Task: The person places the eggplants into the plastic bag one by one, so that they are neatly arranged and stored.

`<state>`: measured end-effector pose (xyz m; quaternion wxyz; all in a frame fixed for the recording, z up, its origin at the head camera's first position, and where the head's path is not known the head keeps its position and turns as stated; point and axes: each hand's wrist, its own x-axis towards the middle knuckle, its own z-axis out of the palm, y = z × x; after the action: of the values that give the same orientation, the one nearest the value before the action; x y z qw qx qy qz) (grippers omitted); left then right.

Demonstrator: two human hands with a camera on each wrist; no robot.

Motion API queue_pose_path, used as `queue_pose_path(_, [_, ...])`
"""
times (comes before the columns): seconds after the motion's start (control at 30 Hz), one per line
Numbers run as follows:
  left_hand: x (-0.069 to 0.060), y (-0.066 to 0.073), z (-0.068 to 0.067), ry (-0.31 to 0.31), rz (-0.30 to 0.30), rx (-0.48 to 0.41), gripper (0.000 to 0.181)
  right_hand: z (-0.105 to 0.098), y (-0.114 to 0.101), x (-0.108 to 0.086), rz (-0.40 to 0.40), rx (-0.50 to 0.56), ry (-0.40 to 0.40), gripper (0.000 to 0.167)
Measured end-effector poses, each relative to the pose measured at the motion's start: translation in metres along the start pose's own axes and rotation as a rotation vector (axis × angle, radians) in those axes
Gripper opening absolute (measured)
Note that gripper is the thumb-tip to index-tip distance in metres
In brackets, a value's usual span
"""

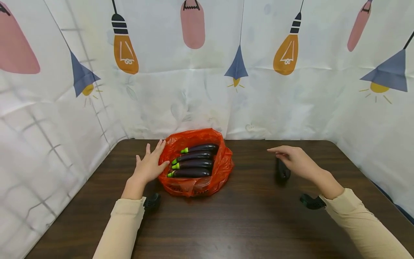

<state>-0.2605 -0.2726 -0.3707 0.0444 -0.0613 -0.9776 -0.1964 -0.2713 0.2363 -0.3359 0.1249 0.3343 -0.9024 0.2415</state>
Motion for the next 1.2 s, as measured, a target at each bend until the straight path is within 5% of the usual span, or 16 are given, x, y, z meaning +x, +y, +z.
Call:
queue_pose_path(0.33, [0.001, -0.001, 0.002, -0.001, 0.001, -0.004, 0.085, -0.007, 0.018, -0.019, 0.092, 0.003, 0.001, 0.037])
queue_pose_path(0.63, [0.0, 0.0, 0.001, 0.004, 0.006, -0.012, 0.085, -0.001, 0.032, -0.023, 0.26, 0.038, -0.009, 0.033])
queue_pose_path(0.9, [0.001, 0.001, 0.0, 0.004, 0.003, -0.009, 0.086, 0.002, 0.047, -0.024, 0.38, 0.158, -0.037, 0.034])
queue_pose_path(1.2, [0.0, 0.004, -0.001, -0.002, 0.002, -0.016, 0.084, 0.004, 0.057, -0.022, 0.516, 0.322, -0.166, 0.051])
